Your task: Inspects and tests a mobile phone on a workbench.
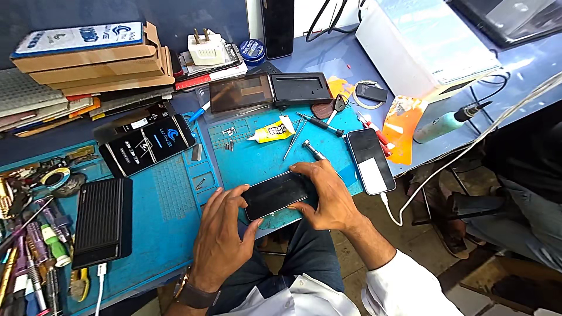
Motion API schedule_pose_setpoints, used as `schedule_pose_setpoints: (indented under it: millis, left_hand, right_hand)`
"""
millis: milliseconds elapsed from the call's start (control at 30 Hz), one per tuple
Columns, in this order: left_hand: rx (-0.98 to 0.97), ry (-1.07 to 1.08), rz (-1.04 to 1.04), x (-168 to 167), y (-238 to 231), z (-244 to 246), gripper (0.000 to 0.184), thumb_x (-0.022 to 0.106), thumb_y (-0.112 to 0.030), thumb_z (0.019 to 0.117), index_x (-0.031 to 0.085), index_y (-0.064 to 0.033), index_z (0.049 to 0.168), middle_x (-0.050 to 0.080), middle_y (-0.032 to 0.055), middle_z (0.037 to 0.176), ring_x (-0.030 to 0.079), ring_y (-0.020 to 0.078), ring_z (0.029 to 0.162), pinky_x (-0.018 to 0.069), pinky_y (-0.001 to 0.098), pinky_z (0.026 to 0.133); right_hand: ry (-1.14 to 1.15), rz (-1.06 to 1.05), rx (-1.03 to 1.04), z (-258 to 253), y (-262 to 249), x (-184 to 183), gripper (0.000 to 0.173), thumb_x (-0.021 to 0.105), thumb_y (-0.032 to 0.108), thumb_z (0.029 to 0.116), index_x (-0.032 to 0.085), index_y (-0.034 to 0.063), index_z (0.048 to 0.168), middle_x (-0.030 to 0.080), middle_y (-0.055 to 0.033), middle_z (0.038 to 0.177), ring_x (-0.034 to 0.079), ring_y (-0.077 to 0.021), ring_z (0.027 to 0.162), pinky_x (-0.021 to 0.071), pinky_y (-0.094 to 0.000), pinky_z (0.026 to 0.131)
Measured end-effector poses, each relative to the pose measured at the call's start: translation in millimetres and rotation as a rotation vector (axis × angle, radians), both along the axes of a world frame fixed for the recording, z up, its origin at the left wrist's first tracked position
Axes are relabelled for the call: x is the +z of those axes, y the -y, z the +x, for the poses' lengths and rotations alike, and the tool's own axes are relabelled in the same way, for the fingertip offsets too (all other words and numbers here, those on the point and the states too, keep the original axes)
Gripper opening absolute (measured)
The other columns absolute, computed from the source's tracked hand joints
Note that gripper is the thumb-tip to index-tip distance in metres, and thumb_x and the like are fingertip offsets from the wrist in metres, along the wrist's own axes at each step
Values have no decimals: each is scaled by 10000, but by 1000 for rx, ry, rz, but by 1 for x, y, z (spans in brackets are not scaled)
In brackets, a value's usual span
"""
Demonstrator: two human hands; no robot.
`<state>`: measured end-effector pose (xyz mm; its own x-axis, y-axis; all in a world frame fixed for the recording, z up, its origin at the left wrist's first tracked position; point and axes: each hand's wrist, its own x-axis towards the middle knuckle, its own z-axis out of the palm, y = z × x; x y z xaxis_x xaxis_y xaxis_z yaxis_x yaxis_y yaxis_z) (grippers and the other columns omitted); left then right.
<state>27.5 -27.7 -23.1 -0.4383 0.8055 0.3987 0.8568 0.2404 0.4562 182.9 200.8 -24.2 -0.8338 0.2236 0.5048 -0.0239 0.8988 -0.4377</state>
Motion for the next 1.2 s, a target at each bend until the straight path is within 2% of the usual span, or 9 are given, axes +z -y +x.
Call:
schedule_pose_setpoints:
  millis: [1200]
  left_hand:
    - [1, -11, -9, 0, 0, 0, 351, 664, -397, 921, 590, -80, 1053, 601, 52, 1415, 560, 229, 1338, 341, 516, 1219]
  right_hand:
    - [12, -5, -9, 0, 1, 1, 674, 754, 452, 791, 613, 66, 1326, 674, -57, 1262, 600, -235, 1125, 508, -388, 969]
